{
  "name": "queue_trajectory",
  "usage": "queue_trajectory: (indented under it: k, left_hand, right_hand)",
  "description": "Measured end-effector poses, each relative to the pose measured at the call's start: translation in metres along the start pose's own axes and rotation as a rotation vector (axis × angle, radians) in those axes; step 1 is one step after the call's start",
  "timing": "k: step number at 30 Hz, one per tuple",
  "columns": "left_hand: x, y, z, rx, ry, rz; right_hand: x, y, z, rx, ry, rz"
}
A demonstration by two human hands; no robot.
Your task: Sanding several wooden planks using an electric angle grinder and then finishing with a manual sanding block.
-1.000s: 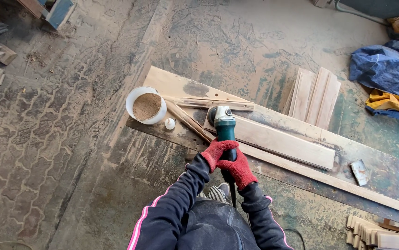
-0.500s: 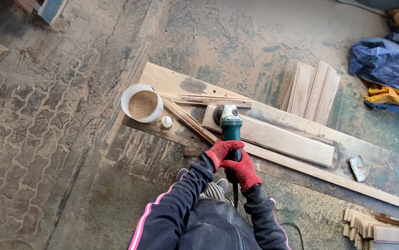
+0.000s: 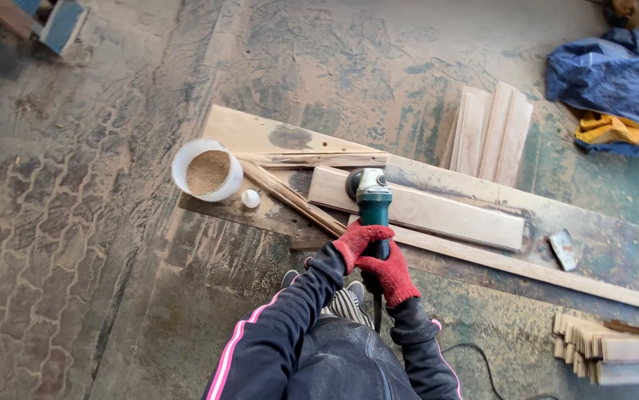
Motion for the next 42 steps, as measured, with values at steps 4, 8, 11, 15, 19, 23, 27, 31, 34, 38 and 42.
queue_trajectory:
  k: [4,8,11,15,19,23,27,31,34,38,42]
  left_hand:
    - [-0.025,0.038,-0.035,-0.083,-0.026,-0.069]
    - [-0.002,0.077,-0.044,-0.128,-0.063,-0.109]
    - [0.002,0.096,-0.05,-0.168,-0.069,-0.134]
    - [-0.013,0.099,-0.058,-0.178,-0.061,-0.139]
    - [-0.009,0.077,-0.04,-0.133,-0.046,-0.084]
    - [-0.004,0.047,-0.022,-0.075,-0.038,-0.049]
    - [-0.004,0.014,-0.005,0.006,-0.024,0.002]
    - [-0.01,-0.021,0.01,0.059,-0.004,0.042]
    - [-0.04,-0.047,0.002,0.129,-0.007,0.036]
    - [-0.028,-0.064,0.017,0.073,0.008,0.08]
    - [-0.017,-0.044,0.015,0.059,-0.001,0.051]
  right_hand:
    - [0.013,-0.035,0.0,-0.107,0.054,0.075]
    - [0.007,-0.069,0.011,-0.136,0.076,0.184]
    - [0.005,-0.086,0.013,-0.144,0.078,0.223]
    - [0.007,-0.088,-0.001,-0.158,0.079,0.211]
    - [-0.002,-0.071,0.004,-0.141,0.042,0.149]
    - [-0.009,-0.044,0.003,-0.086,0.029,0.049]
    - [-0.005,-0.014,-0.008,0.044,-0.032,-0.028]
    - [0.022,0.023,-0.045,0.223,-0.12,-0.044]
    - [0.021,0.042,-0.047,0.258,-0.13,-0.064]
    - [0.032,0.058,-0.062,0.294,-0.155,-0.134]
    - [0.039,0.041,-0.062,0.312,-0.142,-0.112]
Point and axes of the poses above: each hand's wrist, its own x-axis away from the middle knuckle, its own y-axis out of the palm, z = x × y, the point moved 5 cm from there along -x, towards the middle knuckle, and after that the axes turned 8 degrees about z, right-handed, at the moved point
